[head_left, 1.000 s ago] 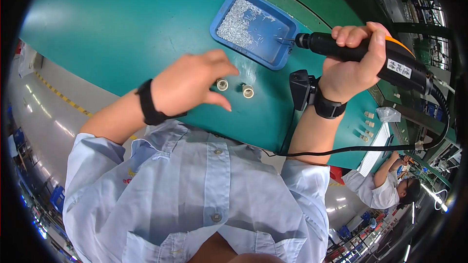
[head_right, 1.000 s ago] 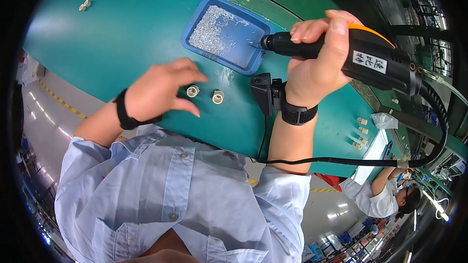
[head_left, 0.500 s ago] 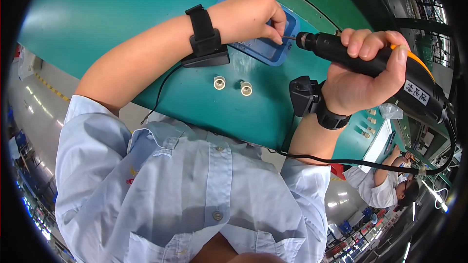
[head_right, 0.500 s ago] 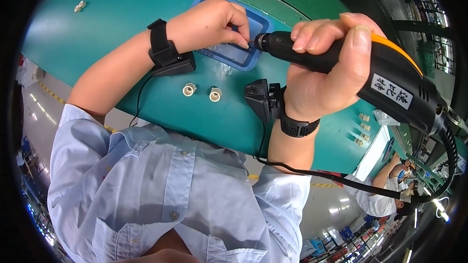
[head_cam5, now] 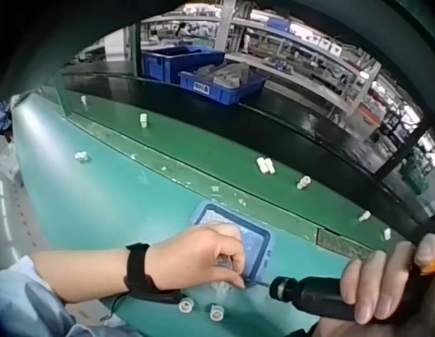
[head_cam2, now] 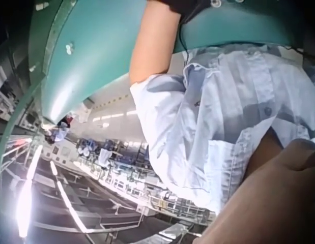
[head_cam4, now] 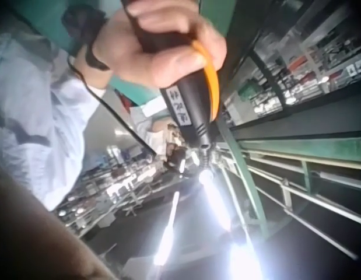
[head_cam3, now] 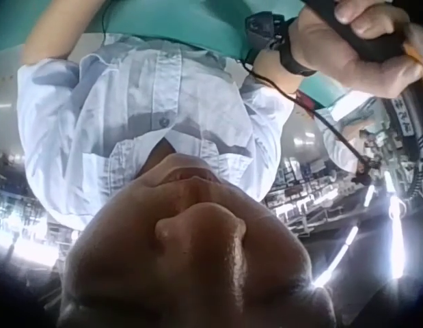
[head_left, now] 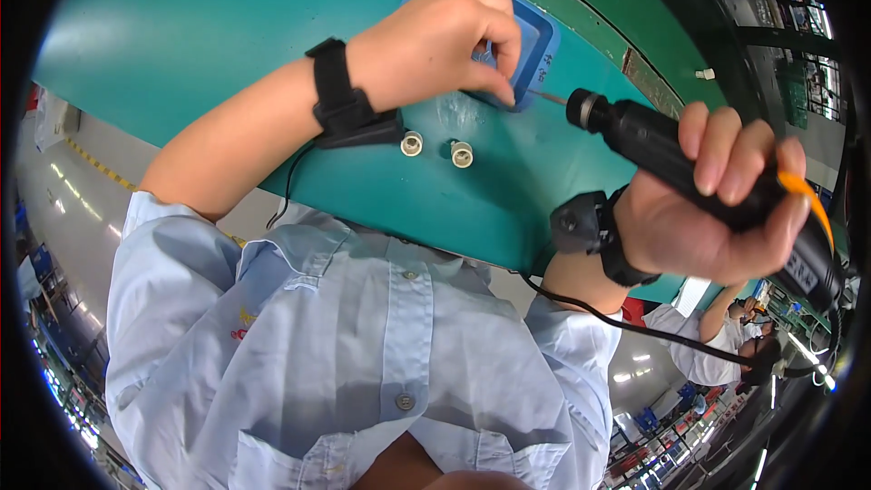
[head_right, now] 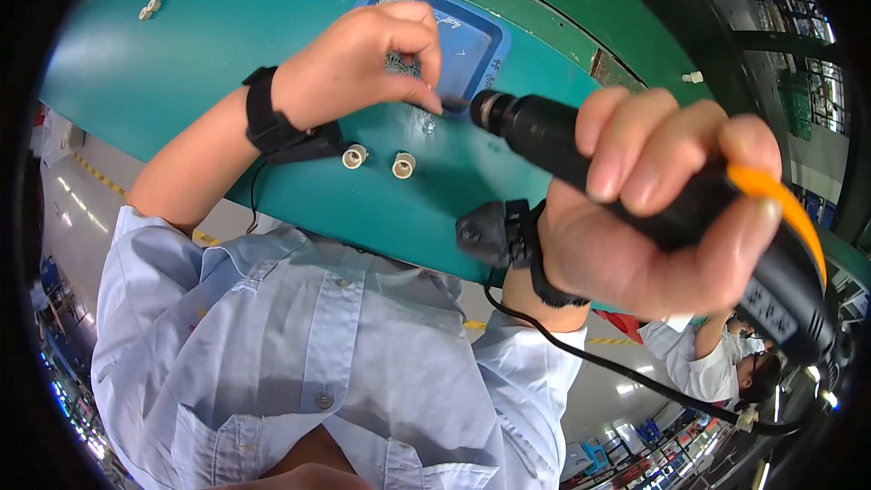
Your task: The person picks up a white plastic component, inserts a metal pin from a blue tray into it, and uses a power screwdriver on the assembly. They repeat this process for several components, setting the finished pieces aside on the green workbench.
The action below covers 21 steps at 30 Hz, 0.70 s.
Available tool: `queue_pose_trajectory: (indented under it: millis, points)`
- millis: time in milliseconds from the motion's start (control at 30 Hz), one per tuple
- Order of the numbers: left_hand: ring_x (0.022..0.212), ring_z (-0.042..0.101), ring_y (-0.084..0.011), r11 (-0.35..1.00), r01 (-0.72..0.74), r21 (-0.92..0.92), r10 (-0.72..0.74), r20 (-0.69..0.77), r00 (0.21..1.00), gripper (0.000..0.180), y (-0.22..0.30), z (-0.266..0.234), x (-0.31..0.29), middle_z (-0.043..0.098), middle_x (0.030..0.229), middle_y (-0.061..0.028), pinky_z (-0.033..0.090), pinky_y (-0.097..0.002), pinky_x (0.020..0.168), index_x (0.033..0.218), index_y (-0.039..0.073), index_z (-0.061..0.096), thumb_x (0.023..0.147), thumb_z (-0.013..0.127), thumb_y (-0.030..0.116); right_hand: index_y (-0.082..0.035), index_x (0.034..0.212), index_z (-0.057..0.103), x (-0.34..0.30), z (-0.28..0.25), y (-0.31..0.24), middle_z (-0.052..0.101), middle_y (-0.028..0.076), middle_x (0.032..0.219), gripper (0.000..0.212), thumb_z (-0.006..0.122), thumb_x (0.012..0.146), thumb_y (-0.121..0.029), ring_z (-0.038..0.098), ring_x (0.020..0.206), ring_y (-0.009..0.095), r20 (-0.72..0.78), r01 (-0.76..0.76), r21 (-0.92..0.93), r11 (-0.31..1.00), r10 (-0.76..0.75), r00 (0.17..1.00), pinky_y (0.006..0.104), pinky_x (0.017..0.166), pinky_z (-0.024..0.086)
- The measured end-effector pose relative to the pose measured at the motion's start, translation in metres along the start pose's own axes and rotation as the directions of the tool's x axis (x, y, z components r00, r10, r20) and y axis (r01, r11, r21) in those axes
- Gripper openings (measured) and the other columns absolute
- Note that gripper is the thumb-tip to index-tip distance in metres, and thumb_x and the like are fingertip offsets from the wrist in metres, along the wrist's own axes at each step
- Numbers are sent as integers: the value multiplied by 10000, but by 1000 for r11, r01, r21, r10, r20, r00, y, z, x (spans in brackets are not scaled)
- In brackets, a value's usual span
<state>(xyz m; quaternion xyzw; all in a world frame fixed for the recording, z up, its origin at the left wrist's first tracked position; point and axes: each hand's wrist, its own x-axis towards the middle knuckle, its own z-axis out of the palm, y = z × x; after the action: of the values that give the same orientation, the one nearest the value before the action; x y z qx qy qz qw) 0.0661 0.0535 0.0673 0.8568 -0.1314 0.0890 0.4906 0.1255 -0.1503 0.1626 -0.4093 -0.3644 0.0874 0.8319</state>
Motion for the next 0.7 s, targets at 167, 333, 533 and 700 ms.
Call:
queue_pose_trajectory:
  millis: [167, 333, 533, 700]
  points:
    - [788, 595, -238, 995, -97, 12, 98, -64, 993, 98, 1, 8, -9, 618, 811, -68, 482, -349, 727, 856, 77, 712, 773, 720, 128, -79, 1022, 591, -10, 12, -8, 444, -24, 660, 344, 489, 910, -387, 423, 562, 93, 41, 45, -69, 997, -42, 998, 267, 582, 338]
    - [915, 613, -259, 993, -56, 104, 57, -14, 998, 167, -29, 13, 17, 658, 910, -86, 490, -359, 809, 949, 69, 728, 880, 626, 182, -76, 1005, 592, -7, 0, 4, 458, 0, 661, 311, 442, 930, -337, 421, 568, 128, 24, 139, -226, 964, -137, 990, 310, 587, 356]
    - [938, 593, -251, 987, -94, 130, 94, 12, 996, 147, -22, 10, 22, 635, 891, -75, 476, -362, 820, 915, 74, 729, 852, 658, 187, -60, 1026, 566, -8, 4, 5, 449, 12, 624, 325, 435, 941, -344, 436, 527, 143, -102, 137, -235, 962, -164, 981, 325, 566, 383]
    - [829, 567, -209, 990, -92, 107, 90, 21, 996, 150, 5, -4, 3, 598, 834, -30, 442, -318, 764, 798, 73, 702, 685, 794, 110, -83, 1005, 593, -12, 13, -7, 454, -26, 661, 331, 495, 913, -385, 432, 576, 92, 20, 100, -73, 992, -98, 995, 266, 584, 333]
